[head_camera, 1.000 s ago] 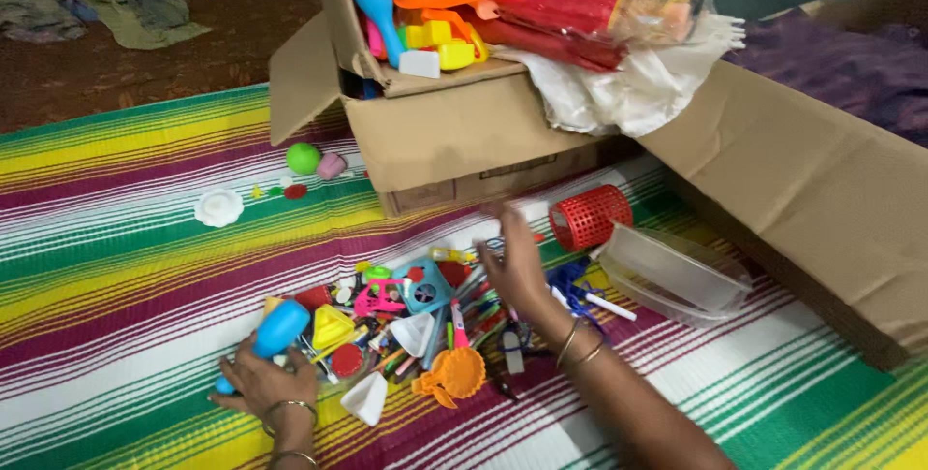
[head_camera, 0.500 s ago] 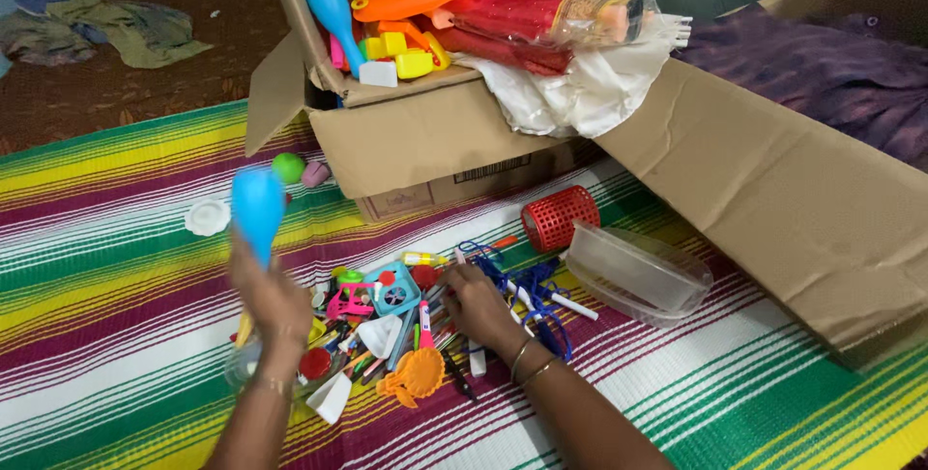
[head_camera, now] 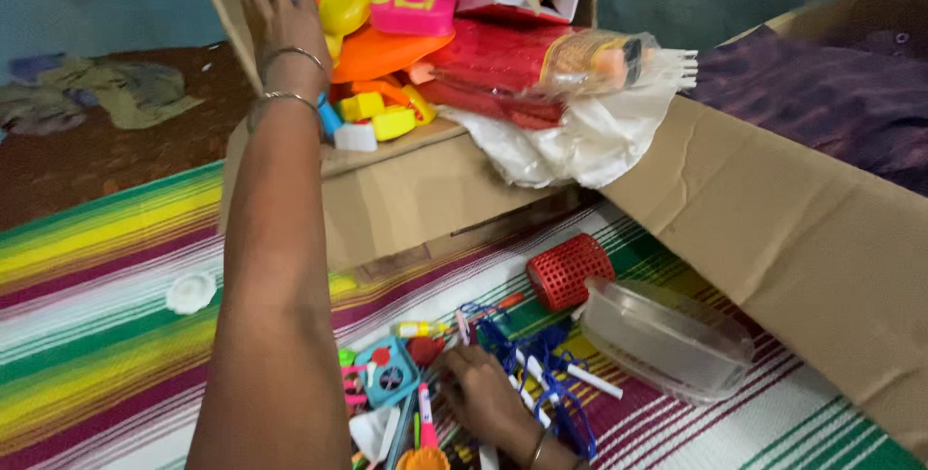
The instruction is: The person packs various items into a cardboard box. They place a folded purple cloth, a doll, a white cloth, a red box, and numerous small toys and stationery items into the box one by one.
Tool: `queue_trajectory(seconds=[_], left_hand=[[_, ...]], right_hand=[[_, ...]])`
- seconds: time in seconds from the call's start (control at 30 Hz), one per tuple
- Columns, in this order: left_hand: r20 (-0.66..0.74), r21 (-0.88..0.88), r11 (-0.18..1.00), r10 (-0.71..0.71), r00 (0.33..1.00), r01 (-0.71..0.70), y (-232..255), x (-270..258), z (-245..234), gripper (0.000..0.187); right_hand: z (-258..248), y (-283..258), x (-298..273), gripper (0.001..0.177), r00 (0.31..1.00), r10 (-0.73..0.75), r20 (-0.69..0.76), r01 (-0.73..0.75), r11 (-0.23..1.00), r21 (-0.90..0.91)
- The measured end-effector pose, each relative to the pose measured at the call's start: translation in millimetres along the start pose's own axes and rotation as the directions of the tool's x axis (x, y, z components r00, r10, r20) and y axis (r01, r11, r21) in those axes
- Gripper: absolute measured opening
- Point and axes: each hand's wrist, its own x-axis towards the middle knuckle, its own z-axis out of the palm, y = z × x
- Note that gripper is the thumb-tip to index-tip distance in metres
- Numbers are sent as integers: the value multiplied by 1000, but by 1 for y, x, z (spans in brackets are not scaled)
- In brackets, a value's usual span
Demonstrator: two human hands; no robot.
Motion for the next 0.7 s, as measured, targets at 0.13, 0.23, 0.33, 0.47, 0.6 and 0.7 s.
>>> queue_trajectory(seconds=[0.13, 0.23, 0.33, 0.47, 0.6, 0.7], left_hand=[[143, 438, 852, 250, 958, -288, -20, 13, 18, 117], [16, 474, 819, 359, 933, -323, -35, -15, 16, 107], [-77, 335, 860, 431, 899, -384, -41, -73, -2, 92], [10, 196, 835, 522, 853, -514, -56, -214, -40, 68], [405, 251, 871, 301, 863, -422, -82, -349, -97, 58], [626, 309, 917, 4, 780, -253, -125, -401, -143, 55]], right_hand=[[-5, 6, 2, 25, 999, 37, 38, -39, 998, 43], [-1, 6, -1, 22, 997, 62, 55, -64, 998, 27], [3, 11, 2, 25, 999, 28, 32, -29, 1000, 5], [11, 22, -4, 19, 1000, -13, -11, 14, 998, 61], [20, 32, -1, 17, 996, -82, -47, 84, 996, 34], [20, 33, -4, 12, 997, -74, 0, 74, 997, 25]])
